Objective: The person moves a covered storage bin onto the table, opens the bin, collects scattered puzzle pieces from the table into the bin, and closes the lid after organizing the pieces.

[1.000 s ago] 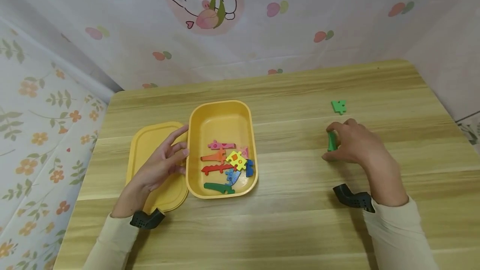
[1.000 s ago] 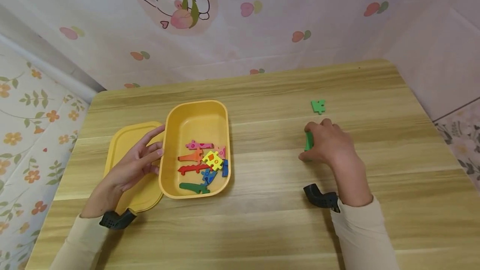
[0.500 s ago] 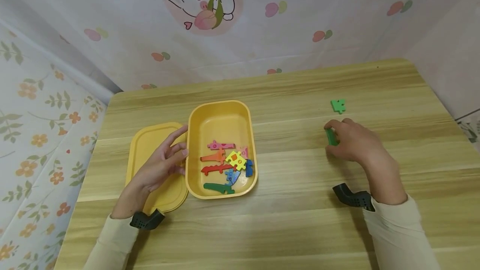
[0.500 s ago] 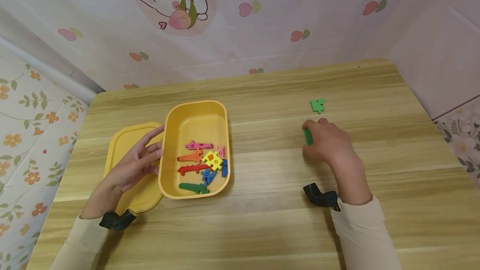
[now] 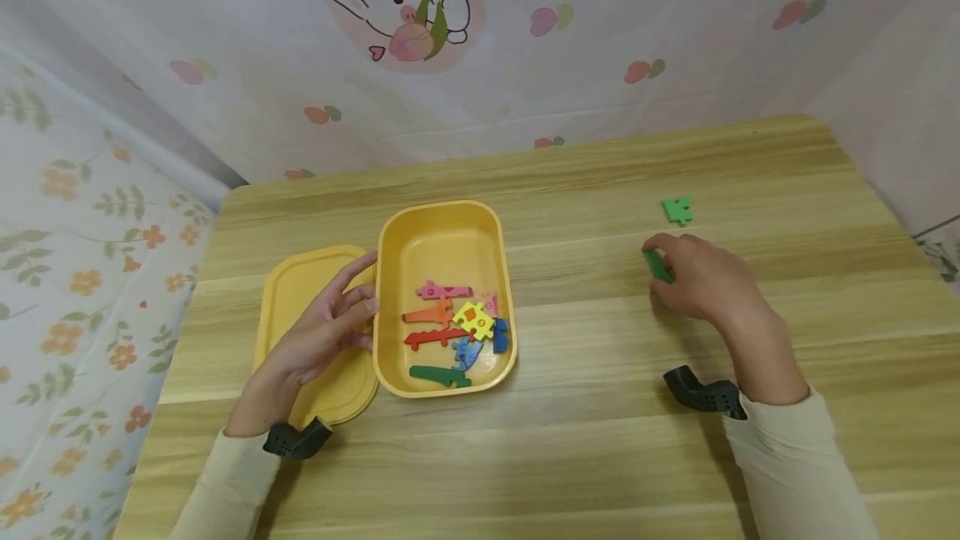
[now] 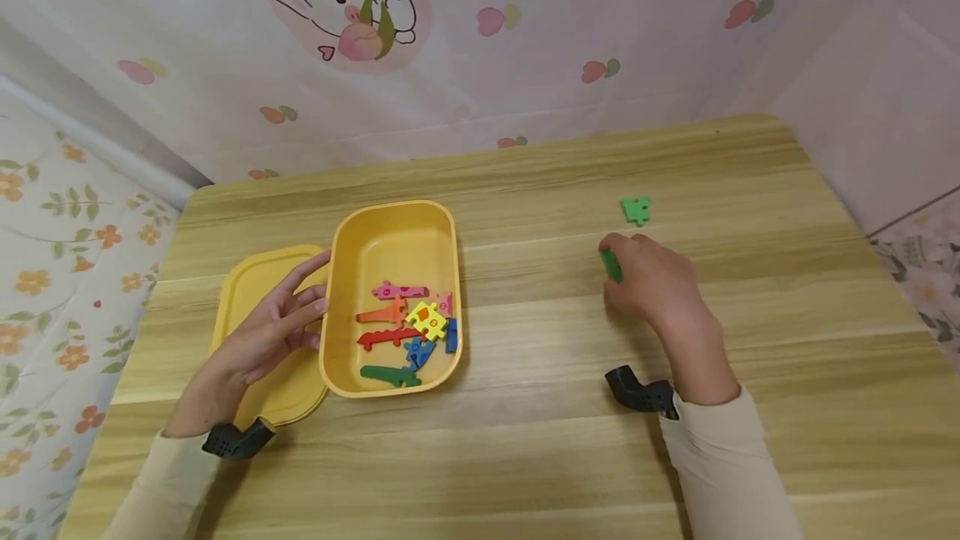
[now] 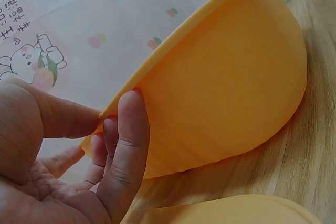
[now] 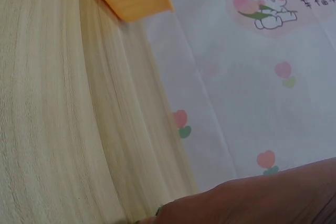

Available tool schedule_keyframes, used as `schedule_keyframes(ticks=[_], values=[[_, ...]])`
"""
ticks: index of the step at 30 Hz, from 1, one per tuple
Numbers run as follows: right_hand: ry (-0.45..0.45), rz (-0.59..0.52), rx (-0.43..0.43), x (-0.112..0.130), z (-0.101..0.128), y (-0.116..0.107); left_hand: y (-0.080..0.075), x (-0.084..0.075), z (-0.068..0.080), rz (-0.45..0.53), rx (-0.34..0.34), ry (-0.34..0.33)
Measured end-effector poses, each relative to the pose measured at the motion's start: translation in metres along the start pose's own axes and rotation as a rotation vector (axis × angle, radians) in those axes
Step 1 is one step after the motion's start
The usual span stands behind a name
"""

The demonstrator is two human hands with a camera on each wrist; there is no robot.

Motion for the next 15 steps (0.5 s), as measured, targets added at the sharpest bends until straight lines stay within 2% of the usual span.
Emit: schedule_keyframes(ticks=[10, 15], values=[[-0.016, -0.119, -0.088, 0.003, -0.005, -0.005, 0.000, 0.001, 0.000, 0.010, -0.001, 0.006], [-0.054, -0.173, -0.141, 0.010, -0.006, -0.005, 0.000, 0.001, 0.000, 0.010, 0.000, 0.005]])
Point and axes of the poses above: each hand's wrist, its own z-axis away from the middle knuckle, its own y-axis out of the palm, x = y × z, the point moved 5 cm from there along -z, towards the middle knuckle, and after that the axes turned 9 degrees about -z, right-handed, at the moved point
